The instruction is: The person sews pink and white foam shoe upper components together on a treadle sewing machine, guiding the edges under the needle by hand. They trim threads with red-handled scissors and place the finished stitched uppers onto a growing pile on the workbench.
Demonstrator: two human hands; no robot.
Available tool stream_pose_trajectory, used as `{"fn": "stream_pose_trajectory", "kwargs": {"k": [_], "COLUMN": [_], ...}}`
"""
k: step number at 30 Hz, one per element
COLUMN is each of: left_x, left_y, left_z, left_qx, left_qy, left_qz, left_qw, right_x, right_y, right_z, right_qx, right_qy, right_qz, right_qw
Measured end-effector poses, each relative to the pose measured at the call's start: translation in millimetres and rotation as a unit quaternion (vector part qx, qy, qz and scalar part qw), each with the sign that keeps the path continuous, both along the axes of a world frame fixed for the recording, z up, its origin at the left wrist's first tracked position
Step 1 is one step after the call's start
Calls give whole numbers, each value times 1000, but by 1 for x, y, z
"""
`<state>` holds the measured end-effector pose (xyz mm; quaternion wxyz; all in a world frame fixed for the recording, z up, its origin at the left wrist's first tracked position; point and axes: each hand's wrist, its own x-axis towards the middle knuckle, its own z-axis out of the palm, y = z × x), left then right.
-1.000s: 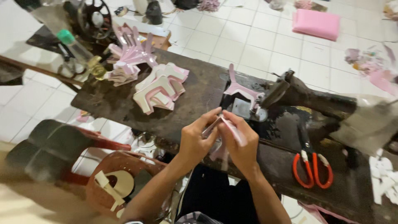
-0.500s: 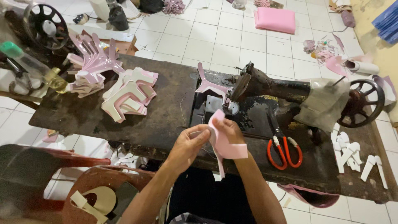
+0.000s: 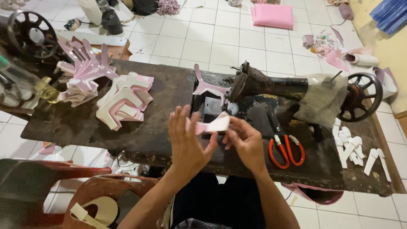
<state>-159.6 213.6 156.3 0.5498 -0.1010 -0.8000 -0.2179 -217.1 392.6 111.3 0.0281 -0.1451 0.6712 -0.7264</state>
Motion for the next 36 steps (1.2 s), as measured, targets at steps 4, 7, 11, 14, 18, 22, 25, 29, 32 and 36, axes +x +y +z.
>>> {"fn": "stream_pose_trajectory", "kwargs": {"k": [4,7,11,14,18,22,25,29,32,36], "left_x": [-9,-11,-19,-25,-30,-35,-34,-20,-20,-32], "left_y": [3,2,2,2,10,19,21,31,43,52], "left_z": [7,-4,-21,-31,-38,-30,-17,-12,-25,-53], "left_qx": [165,261,411,457,432,417,369,295,356,530], "left_qy": [-186,-213,-314,-355,-359,-342,-247,-240,-260,-285], "left_qz": [-221,-256,-266,-295,-318,-380,-264,-266,-299,-368], "left_qw": [943,906,814,760,764,751,856,886,847,709], "right_x": [18,18,8,4,7,13,16,17,18,12], "right_y": [-5,-4,-1,-2,-5,0,13,19,17,28], "right_z": [0,-8,-28,-43,-51,-43,-30,-13,-8,-8], "right_qx": [30,-1,-167,-259,-361,-349,-172,-9,-39,-39], "right_qy": [38,2,-74,-163,-188,-148,-24,72,64,24], "right_qz": [-43,-32,48,107,199,157,63,-19,-30,-86], "right_qw": [998,999,982,946,892,912,983,997,997,995]}}
